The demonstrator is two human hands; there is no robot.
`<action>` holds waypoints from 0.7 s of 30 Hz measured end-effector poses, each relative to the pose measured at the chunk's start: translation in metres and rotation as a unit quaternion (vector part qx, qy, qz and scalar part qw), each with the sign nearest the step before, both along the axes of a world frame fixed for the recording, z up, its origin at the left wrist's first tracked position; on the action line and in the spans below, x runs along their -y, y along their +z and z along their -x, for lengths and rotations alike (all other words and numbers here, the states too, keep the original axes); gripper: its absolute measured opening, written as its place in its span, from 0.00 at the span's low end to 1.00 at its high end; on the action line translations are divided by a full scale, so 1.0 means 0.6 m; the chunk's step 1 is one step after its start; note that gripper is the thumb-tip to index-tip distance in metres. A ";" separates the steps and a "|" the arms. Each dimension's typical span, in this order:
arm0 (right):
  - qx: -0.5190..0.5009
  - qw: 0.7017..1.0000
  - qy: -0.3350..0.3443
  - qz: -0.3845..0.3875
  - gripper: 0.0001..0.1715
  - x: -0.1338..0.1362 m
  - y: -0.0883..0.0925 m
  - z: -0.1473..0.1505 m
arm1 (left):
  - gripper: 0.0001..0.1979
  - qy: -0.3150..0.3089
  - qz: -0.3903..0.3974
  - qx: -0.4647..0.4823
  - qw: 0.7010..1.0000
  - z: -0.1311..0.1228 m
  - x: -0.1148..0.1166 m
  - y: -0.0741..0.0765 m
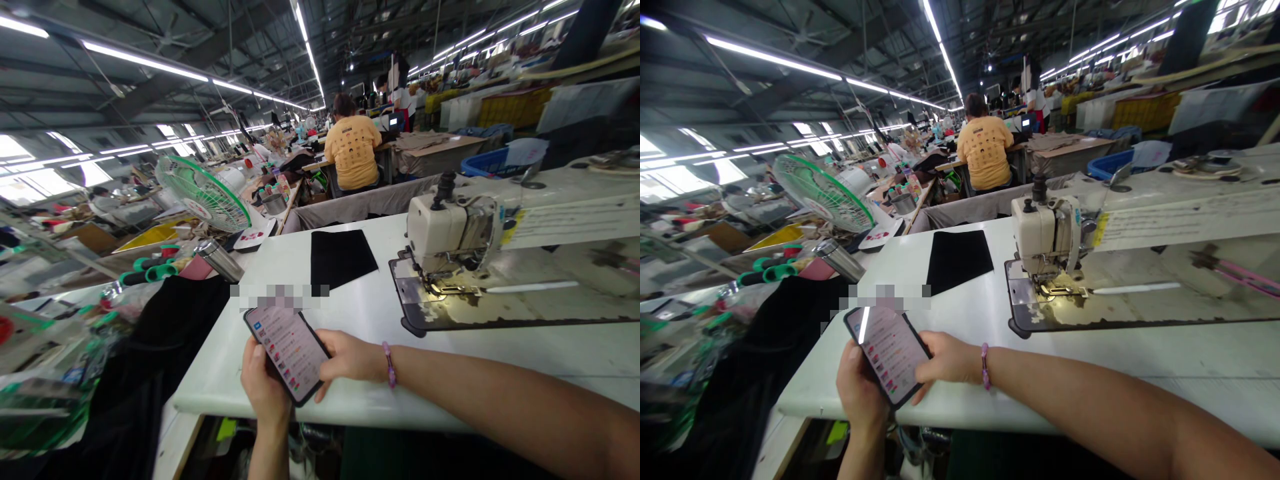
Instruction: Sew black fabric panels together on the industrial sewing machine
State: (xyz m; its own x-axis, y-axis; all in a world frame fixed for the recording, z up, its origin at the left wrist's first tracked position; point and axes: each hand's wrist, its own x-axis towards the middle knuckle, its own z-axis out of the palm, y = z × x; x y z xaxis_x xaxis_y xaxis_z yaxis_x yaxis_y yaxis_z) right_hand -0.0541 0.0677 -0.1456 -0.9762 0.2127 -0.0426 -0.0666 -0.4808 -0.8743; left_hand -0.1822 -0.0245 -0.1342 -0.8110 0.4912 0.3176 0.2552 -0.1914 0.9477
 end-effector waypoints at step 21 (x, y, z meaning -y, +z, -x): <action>0.004 1.000 -0.018 0.025 0.30 0.002 0.002 0.001 | 0.19 -0.004 -0.005 -0.006 1.000 0.007 0.002 -0.005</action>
